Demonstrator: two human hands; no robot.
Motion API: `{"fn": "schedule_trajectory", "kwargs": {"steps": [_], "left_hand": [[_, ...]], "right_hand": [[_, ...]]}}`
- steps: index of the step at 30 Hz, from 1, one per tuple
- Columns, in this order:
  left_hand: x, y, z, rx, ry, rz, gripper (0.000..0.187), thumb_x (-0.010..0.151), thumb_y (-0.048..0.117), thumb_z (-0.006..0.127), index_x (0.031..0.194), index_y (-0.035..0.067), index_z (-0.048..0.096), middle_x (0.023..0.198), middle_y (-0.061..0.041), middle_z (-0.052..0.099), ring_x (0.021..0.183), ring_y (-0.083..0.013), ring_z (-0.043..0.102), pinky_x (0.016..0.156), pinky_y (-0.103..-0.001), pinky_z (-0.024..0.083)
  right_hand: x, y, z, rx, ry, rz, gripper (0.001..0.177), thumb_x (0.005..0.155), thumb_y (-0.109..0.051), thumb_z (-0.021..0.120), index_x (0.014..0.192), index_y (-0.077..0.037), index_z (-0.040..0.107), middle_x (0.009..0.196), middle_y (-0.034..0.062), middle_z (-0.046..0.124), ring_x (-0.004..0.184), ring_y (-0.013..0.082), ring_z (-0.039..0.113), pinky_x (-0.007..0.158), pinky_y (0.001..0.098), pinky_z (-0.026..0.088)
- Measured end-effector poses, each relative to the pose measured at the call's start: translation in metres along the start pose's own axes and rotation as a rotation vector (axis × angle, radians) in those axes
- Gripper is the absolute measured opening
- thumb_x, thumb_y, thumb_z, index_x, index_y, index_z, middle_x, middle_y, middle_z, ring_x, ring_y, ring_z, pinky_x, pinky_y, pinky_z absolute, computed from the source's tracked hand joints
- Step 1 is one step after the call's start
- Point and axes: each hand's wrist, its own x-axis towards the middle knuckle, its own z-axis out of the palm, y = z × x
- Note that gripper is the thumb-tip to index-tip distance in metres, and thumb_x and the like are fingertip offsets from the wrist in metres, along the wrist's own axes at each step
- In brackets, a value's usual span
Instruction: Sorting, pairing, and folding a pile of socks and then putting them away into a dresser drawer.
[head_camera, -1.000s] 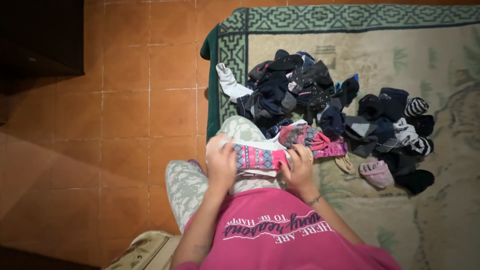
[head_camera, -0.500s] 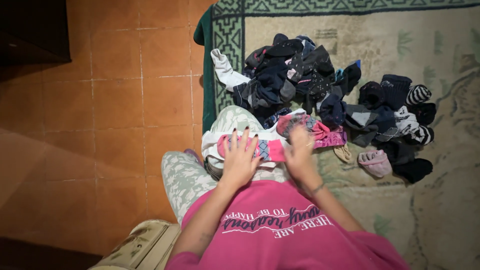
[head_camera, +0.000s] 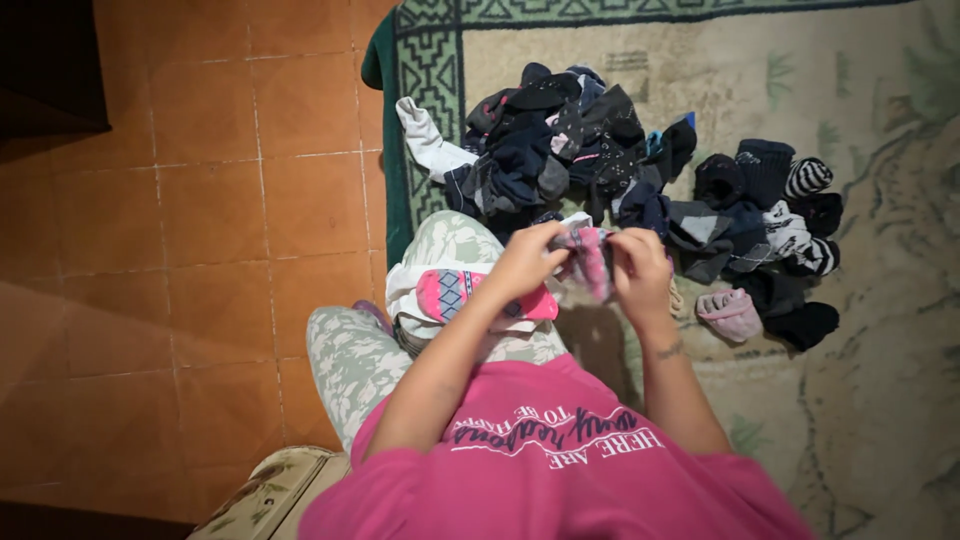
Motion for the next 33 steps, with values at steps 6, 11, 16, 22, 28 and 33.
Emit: {"fn": "schedule_trajectory", "kwargs": {"steps": [6, 11, 16, 22, 28, 33], "left_hand": [[-0.063, 0.003, -0.084, -0.329, 0.09, -0.141, 0.019, 0.089, 0.018, 0.077, 0.101, 0.005, 0.07, 0.087, -0.003, 0.072, 0.082, -0.0101, 0.066, 0.075, -0.028, 0.054], [-0.112, -0.015, -0.111, -0.256, 0.205, -0.235, 0.02, 0.088, 0.017, 0.079, 0.1, 0.003, 0.071, 0.088, -0.006, 0.072, 0.084, -0.0145, 0.066, 0.076, -0.03, 0.053], [-0.134, -0.002, -0.11, 0.123, 0.449, -0.253, 0.025, 0.085, 0.013, 0.077, 0.106, 0.002, 0.07, 0.099, -0.014, 0.07, 0.093, -0.0291, 0.068, 0.082, -0.036, 0.053], [-0.146, 0.011, -0.05, 0.525, 0.444, -0.01, 0.012, 0.098, 0.011, 0.065, 0.109, 0.005, 0.069, 0.112, -0.012, 0.067, 0.103, -0.0349, 0.063, 0.093, -0.045, 0.05], [-0.129, 0.067, -0.03, 0.069, 0.134, -0.106, 0.047, 0.092, 0.023, 0.071, 0.13, 0.0, 0.059, 0.123, -0.019, 0.063, 0.111, -0.0388, 0.063, 0.091, -0.045, 0.051], [-0.128, 0.039, -0.004, -0.796, 0.153, -0.154, 0.059, 0.094, 0.01, 0.073, 0.144, 0.0, 0.042, 0.131, -0.013, 0.061, 0.119, -0.0199, 0.061, 0.1, -0.035, 0.052]], "right_hand": [[-0.007, -0.01, 0.002, 0.264, -0.108, 0.213, 0.023, 0.086, -0.003, 0.082, 0.104, -0.003, 0.068, 0.092, 0.0033, 0.062, 0.074, 0.0097, 0.058, 0.062, 0.0244, 0.046], [-0.016, -0.003, 0.049, 0.401, -0.481, 0.37, 0.032, 0.077, -0.01, 0.087, 0.104, -0.004, 0.072, 0.078, -0.0028, 0.06, 0.066, 0.0036, 0.051, 0.057, 0.0219, 0.042], [-0.029, 0.006, 0.086, 0.382, -0.565, 0.46, 0.024, 0.084, -0.011, 0.084, 0.104, -0.003, 0.073, 0.078, 0.0005, 0.065, 0.068, 0.0058, 0.055, 0.06, 0.0237, 0.045], [-0.052, 0.042, 0.079, 0.668, -0.579, 0.75, 0.027, 0.09, -0.008, 0.071, 0.116, -0.003, 0.065, 0.09, 0.0008, 0.071, 0.076, 0.0069, 0.065, 0.066, 0.0238, 0.053], [-0.054, 0.002, 0.054, 0.804, -0.361, 0.803, 0.019, 0.094, 0.0, 0.072, 0.112, 0.002, 0.067, 0.092, 0.0051, 0.069, 0.076, 0.0094, 0.062, 0.065, 0.0247, 0.049], [-0.03, -0.099, 0.018, 0.435, -0.307, 0.211, 0.018, 0.097, 0.003, 0.063, 0.113, -0.001, 0.069, 0.102, 0.0094, 0.074, 0.092, 0.0184, 0.074, 0.084, 0.0296, 0.059]]}}
